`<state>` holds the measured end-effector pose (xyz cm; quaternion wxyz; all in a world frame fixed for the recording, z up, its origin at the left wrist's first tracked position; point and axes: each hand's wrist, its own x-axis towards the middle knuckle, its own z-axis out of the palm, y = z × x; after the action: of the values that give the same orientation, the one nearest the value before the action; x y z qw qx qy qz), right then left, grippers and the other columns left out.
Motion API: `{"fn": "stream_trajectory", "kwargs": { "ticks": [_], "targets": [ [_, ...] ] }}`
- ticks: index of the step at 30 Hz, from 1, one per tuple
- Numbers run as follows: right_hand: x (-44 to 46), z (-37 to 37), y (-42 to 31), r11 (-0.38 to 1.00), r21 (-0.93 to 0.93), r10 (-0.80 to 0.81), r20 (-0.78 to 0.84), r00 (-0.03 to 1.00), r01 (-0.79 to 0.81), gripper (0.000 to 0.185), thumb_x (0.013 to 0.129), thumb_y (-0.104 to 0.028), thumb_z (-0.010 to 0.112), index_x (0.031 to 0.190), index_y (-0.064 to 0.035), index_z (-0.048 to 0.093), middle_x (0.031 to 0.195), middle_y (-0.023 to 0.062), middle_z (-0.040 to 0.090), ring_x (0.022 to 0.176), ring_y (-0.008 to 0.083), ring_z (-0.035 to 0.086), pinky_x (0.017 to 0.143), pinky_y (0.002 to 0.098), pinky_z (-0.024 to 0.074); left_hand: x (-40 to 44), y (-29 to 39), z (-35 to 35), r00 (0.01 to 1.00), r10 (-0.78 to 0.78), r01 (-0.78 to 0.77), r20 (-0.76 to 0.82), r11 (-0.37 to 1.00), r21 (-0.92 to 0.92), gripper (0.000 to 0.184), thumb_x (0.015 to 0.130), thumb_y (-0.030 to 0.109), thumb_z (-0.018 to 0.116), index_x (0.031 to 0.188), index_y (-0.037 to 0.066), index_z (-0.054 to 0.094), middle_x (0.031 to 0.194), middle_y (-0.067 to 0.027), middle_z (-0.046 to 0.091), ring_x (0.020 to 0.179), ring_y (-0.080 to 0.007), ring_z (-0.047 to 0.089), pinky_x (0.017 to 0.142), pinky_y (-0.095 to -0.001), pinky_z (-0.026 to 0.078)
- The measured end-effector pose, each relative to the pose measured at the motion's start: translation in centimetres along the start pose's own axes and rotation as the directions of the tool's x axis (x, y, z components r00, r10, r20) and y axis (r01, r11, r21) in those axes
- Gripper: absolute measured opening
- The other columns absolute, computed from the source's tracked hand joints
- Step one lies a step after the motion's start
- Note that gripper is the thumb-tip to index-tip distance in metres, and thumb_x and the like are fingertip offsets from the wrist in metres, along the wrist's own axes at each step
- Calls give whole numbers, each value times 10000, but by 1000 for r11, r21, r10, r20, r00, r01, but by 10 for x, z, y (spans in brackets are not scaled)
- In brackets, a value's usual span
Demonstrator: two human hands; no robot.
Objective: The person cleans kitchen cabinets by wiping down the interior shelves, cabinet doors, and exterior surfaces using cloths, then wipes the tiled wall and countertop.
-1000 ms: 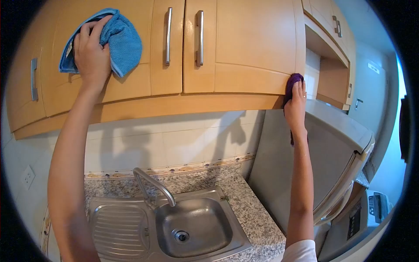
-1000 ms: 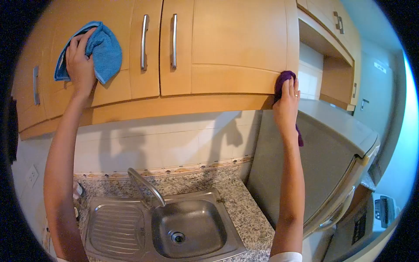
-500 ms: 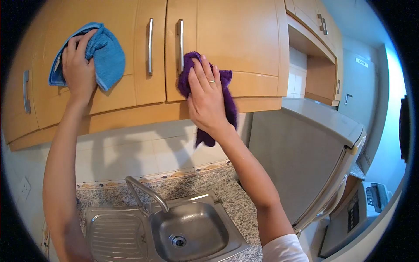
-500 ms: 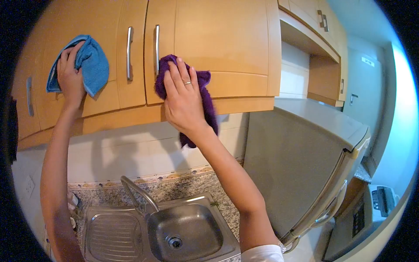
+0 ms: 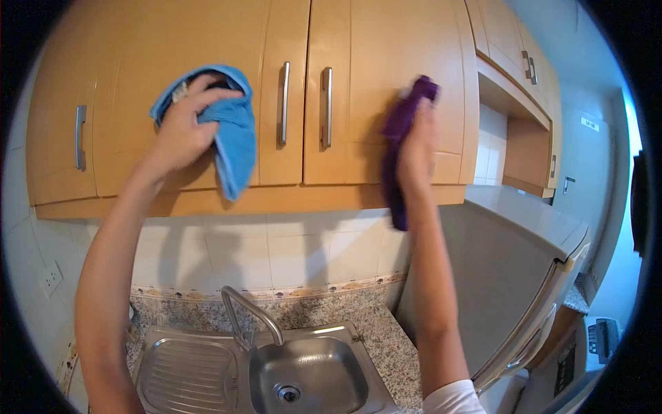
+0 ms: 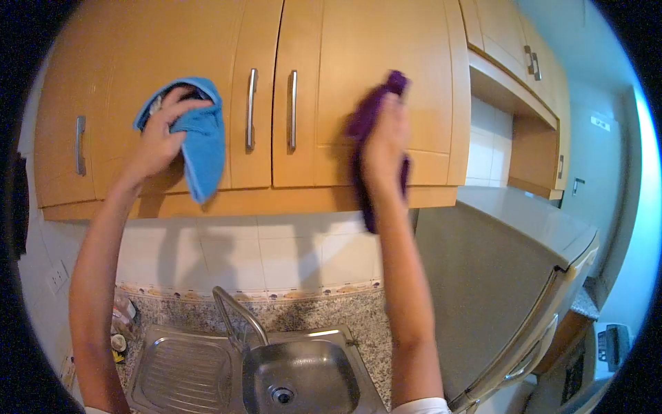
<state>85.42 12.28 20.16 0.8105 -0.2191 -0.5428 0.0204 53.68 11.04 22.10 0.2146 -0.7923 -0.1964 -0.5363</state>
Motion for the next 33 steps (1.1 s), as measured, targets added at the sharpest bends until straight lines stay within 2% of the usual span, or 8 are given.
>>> {"fn": "stream_trajectory", "kwargs": {
  "ticks": [3,7,12,16,21,26,29,33],
  "targets": [
    [-7,90,25,612,-444,-687,111,718,655,347,878,-113,475,1161,75,403,1233,304,392,1199,414,345,1017,451,282,-6,15,3,996,-32,35,86,999,-33,391,750,201,592,1108,43,593,1266,-155,424,1206,-315,393,1012,-335,290],
    [-49,104,-5,652,-559,-535,139,833,512,621,646,104,571,1206,118,303,1314,310,299,1256,464,255,1063,485,213,-22,26,19,992,-128,129,-19,992,19,401,735,231,605,1083,33,595,1242,-167,436,1148,-347,441,967,-351,342],
    [-83,75,20,529,-652,-484,294,824,543,568,717,32,545,1218,141,299,1324,329,291,1252,480,266,1051,498,238,-39,6,18,943,90,43,-320,922,386,307,661,134,643,967,141,654,1030,-97,519,1000,-289,502,851,-388,388],
    [-44,86,7,508,-684,-504,256,825,523,418,846,-77,489,1199,120,379,1310,296,365,1248,434,309,1029,492,280,-17,-8,13,914,75,99,-399,912,399,280,613,76,608,880,157,639,907,-65,503,892,-280,493,763,-399,374],
    [52,121,-19,368,-697,-602,326,729,616,301,851,-85,467,1097,86,490,1302,263,408,1222,413,363,1003,449,331,7,-13,23,883,183,118,-433,806,580,189,644,47,584,815,129,591,931,-77,511,869,-305,524,742,-383,405],
    [71,168,-70,437,-762,-433,288,854,479,352,872,-306,451,1104,-62,556,1297,128,432,1261,338,319,932,617,300,-7,-14,20,898,250,6,-361,815,580,325,697,57,545,1004,160,572,1104,-102,517,954,-338,540,787,-456,460],
    [38,236,-52,149,-602,-757,441,482,785,425,835,-399,486,1110,-83,555,1274,95,458,1235,326,346,970,601,259,-25,-12,13,935,143,62,-325,836,545,366,718,115,540,1079,168,560,1152,-110,510,977,-346,528,786,-450,459],
    [18,280,-71,57,-159,-763,630,145,986,520,835,-426,503,1186,-43,509,1299,123,453,1265,311,341,1037,510,226,-44,-1,-9,908,-150,348,-391,789,506,377,779,270,564,1134,147,529,1217,-156,464,1069,-379,471,882,-479,394]
  ]
}}
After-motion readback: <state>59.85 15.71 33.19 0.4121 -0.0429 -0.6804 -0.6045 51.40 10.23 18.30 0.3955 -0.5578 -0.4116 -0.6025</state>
